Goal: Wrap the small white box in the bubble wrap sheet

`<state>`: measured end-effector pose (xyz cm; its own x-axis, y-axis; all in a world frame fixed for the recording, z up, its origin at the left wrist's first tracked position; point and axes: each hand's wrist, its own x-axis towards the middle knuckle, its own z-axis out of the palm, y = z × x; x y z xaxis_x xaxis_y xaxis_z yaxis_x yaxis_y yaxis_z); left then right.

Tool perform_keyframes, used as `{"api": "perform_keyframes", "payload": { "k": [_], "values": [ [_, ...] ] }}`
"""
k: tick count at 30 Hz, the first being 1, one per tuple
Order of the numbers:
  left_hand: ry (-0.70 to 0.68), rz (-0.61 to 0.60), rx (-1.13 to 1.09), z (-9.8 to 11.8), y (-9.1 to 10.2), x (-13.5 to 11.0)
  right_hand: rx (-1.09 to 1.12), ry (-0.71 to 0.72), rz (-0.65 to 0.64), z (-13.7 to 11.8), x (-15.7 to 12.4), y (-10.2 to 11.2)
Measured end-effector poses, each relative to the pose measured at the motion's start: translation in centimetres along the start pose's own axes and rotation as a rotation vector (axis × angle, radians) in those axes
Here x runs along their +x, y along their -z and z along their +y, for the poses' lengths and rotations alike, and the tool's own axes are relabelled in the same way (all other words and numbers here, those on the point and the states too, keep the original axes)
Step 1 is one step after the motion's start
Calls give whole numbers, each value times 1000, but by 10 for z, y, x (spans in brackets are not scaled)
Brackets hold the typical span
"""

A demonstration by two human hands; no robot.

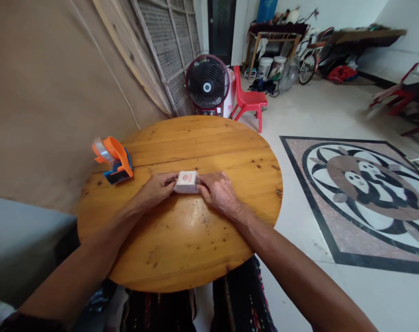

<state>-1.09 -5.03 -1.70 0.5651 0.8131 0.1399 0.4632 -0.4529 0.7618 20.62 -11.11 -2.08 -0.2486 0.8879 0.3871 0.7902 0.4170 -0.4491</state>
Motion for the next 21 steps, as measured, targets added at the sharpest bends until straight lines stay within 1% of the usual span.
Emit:
{"api": "perform_keyframes", "payload": {
  "k": [3, 5, 6, 8, 10, 11, 12, 14, 16, 18, 21],
  "values": [
    [5, -10, -10, 0, -3, 0, 12, 4, -9, -1, 0, 1],
    [42, 11, -10, 1, -3, 0, 29, -38, 35, -2, 1, 1],
    [70, 39, -4, 2, -2, 0, 45, -69, 73, -2, 2, 1],
    [138, 144, 8, 4, 1, -1, 91, -128, 142, 2, 3, -1],
    [203, 248, -26, 4, 3, -1, 122, -150, 190, 7, 6, -4],
    [236, 271, -73, 4, 4, -1, 119, -145, 200, 10, 7, -6],
    [267, 265, -137, 4, 5, -1, 101, -135, 203, 12, 9, -8],
    [312, 180, -278, 3, 4, 0, 29, -117, 177, 14, 12, -10],
    [292, 77, -374, 4, 3, 0, -65, -89, 92, 13, 13, -11],
    [260, -25, -402, 6, 1, 0, -151, -50, 6, 10, 14, -11],
    [241, -49, -412, 11, -2, 0, -229, -8, -49, 7, 15, -10]
  ]
}}
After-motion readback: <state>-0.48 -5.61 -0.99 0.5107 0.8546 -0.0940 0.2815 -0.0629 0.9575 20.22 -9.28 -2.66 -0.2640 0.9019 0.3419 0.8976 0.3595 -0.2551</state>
